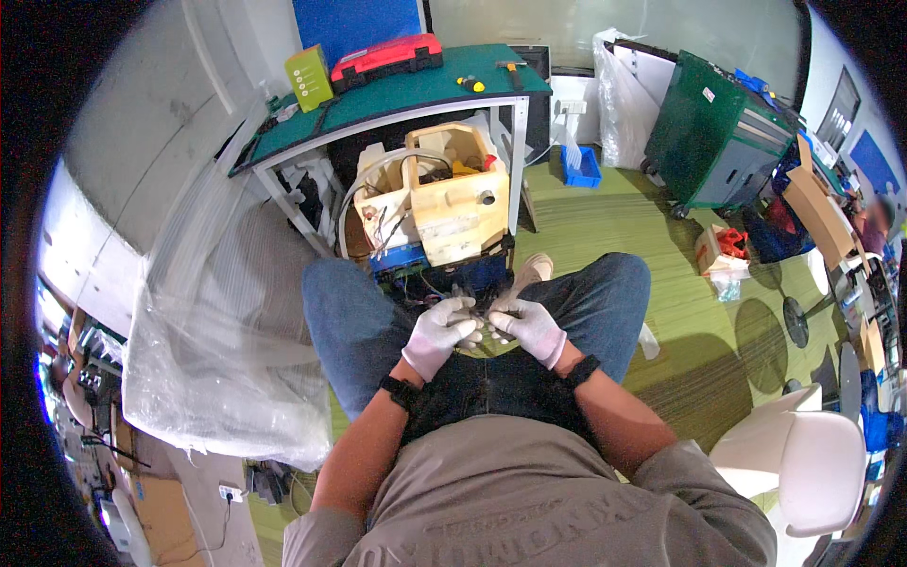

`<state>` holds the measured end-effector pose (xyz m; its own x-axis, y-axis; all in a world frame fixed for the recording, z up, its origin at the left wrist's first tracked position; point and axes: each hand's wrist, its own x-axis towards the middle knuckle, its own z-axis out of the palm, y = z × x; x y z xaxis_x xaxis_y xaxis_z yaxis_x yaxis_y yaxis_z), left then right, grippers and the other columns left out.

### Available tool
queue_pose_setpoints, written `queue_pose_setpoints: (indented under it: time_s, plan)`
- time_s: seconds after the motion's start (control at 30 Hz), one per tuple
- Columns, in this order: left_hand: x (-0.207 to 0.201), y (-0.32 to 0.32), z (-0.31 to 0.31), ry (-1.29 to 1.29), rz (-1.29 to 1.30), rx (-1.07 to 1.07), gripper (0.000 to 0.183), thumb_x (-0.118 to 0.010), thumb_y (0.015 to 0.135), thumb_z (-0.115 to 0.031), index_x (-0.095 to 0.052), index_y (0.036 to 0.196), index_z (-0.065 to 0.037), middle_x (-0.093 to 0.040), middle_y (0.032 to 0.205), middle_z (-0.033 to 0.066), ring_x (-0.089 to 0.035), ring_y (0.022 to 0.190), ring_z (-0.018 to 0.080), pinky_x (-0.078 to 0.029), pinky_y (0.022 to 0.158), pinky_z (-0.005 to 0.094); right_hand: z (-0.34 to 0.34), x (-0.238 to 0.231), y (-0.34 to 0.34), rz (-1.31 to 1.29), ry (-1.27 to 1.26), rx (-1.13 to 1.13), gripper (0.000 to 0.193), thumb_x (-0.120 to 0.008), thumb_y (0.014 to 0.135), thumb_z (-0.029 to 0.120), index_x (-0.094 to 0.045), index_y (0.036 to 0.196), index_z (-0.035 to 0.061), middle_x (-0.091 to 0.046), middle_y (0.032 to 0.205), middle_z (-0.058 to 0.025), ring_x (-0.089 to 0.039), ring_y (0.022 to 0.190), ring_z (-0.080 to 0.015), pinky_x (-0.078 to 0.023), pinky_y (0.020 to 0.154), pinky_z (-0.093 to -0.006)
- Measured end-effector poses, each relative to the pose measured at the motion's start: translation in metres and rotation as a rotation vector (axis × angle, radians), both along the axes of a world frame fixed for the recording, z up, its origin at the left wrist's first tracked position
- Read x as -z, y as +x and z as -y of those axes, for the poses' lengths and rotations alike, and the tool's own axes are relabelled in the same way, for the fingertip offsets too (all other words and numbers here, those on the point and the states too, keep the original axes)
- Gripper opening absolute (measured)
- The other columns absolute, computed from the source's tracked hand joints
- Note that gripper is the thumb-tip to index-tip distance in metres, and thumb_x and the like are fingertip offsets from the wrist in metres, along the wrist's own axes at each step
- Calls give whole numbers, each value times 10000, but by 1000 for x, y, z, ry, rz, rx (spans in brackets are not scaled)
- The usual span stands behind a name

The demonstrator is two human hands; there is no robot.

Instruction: Connecting electrical wires and using a screwdriver to repair a mechanical device housing.

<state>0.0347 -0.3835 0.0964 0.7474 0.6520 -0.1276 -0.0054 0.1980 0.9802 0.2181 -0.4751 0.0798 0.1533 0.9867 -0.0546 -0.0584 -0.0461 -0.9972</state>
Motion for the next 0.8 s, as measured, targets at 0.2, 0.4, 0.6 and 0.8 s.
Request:
queue_pose_setpoints:
  time_s: [0.2, 0.4, 0.6, 0.8]
  plan:
    - [-1, 2, 6, 166, -58, 90, 474, -668, 846, -109, -488, 1260, 36, -657, 1034, 123, -650, 864, 165, -546, 714, 269, -2, 7, 0, 225, 79, -56, 316, -724, 820, 263, -684, 954, -21, -670, 777, -75, -606, 695, -111, -492, 641, -258]
    - [-2, 4, 5, 160, -179, 119, 437, -658, 831, -63, -515, 1231, 37, -660, 1031, 132, -659, 827, 162, -560, 638, 272, -1, 3, -1, 301, 6, -48, 329, -752, 795, 266, -688, 965, -8, -685, 807, -101, -626, 735, -136, -504, 685, -288]
    - [-4, 6, 10, 219, -153, 137, 339, -638, 872, -133, -557, 1166, 16, -663, 965, 102, -637, 759, 138, -530, 574, 262, 0, 3, 0, 391, 36, -36, 288, -725, 823, 251, -682, 944, -7, -683, 817, -87, -607, 752, -115, -497, 709, -289]
    - [-4, 6, 8, 216, -292, 169, 207, -617, 886, -183, -611, 967, 8, -655, 813, 67, -621, 668, 124, -522, 568, 268, 3, -10, 1, 324, -68, 15, 288, -698, 848, 245, -663, 938, -26, -662, 786, -63, -573, 729, -91, -485, 689, -281]
